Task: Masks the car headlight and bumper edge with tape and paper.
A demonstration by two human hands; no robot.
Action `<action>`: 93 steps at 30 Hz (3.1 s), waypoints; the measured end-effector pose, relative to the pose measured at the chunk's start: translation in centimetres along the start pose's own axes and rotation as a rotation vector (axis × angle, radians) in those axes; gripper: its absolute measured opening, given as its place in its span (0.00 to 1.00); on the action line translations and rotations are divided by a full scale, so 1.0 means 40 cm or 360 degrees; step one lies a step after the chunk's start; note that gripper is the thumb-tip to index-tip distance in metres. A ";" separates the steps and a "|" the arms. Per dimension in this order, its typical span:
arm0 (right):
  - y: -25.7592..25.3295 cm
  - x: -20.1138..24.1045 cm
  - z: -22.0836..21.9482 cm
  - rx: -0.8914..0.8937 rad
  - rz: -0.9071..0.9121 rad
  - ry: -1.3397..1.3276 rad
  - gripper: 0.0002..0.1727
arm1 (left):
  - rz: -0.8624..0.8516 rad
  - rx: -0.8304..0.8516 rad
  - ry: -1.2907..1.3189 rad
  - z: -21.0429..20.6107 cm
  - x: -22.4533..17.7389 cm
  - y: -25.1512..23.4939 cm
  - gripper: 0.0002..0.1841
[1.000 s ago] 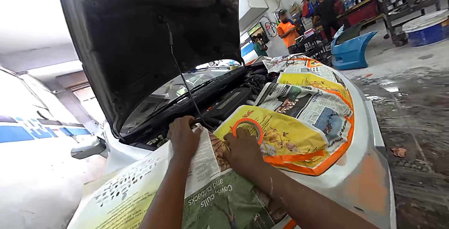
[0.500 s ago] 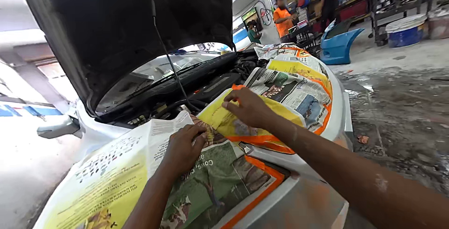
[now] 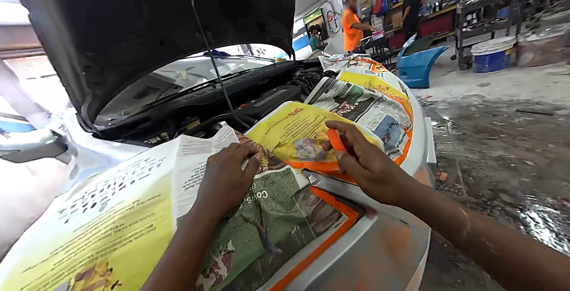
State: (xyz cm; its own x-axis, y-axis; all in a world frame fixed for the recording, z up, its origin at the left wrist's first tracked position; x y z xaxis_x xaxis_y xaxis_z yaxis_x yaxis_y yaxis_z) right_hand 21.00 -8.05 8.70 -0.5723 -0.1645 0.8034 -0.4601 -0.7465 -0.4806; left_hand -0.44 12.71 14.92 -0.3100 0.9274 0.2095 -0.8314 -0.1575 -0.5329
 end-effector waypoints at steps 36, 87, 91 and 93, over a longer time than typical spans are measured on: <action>0.010 0.256 -0.041 0.0301 0.0055 0.0908 0.14 | 0.0504 -0.0420 0.0776 0.043 -0.040 -0.033 0.10; -0.009 0.073 -0.044 0.1268 -0.0413 0.0646 0.27 | 0.0422 0.0064 -0.0115 0.005 0.031 -0.149 0.21; -0.008 0.062 -0.043 0.1226 -0.0369 0.0580 0.26 | -0.0061 -0.0286 -0.0260 0.015 -0.015 -0.125 0.12; -0.007 0.058 -0.040 0.1188 -0.0366 0.0554 0.26 | -0.0152 -0.0197 -0.0195 0.017 -0.080 -0.109 0.14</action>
State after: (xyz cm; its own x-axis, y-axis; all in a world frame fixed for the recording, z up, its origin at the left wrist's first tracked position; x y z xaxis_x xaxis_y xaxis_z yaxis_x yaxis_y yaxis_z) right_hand 18.69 -7.21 10.14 -0.7516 0.1597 0.6400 -0.0930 -0.9862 0.1369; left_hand 3.85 10.21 17.11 -0.2924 0.8866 0.3584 -0.7990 -0.0206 -0.6010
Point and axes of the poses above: each hand's wrist, its own y-axis away from the middle knuckle, its own z-axis out of the back of the hand, x = y × z, the point moved 3 cm from there along -y, towards the middle knuckle, and after that the axes turned 15 degrees about -z, right-handed, at the moved point
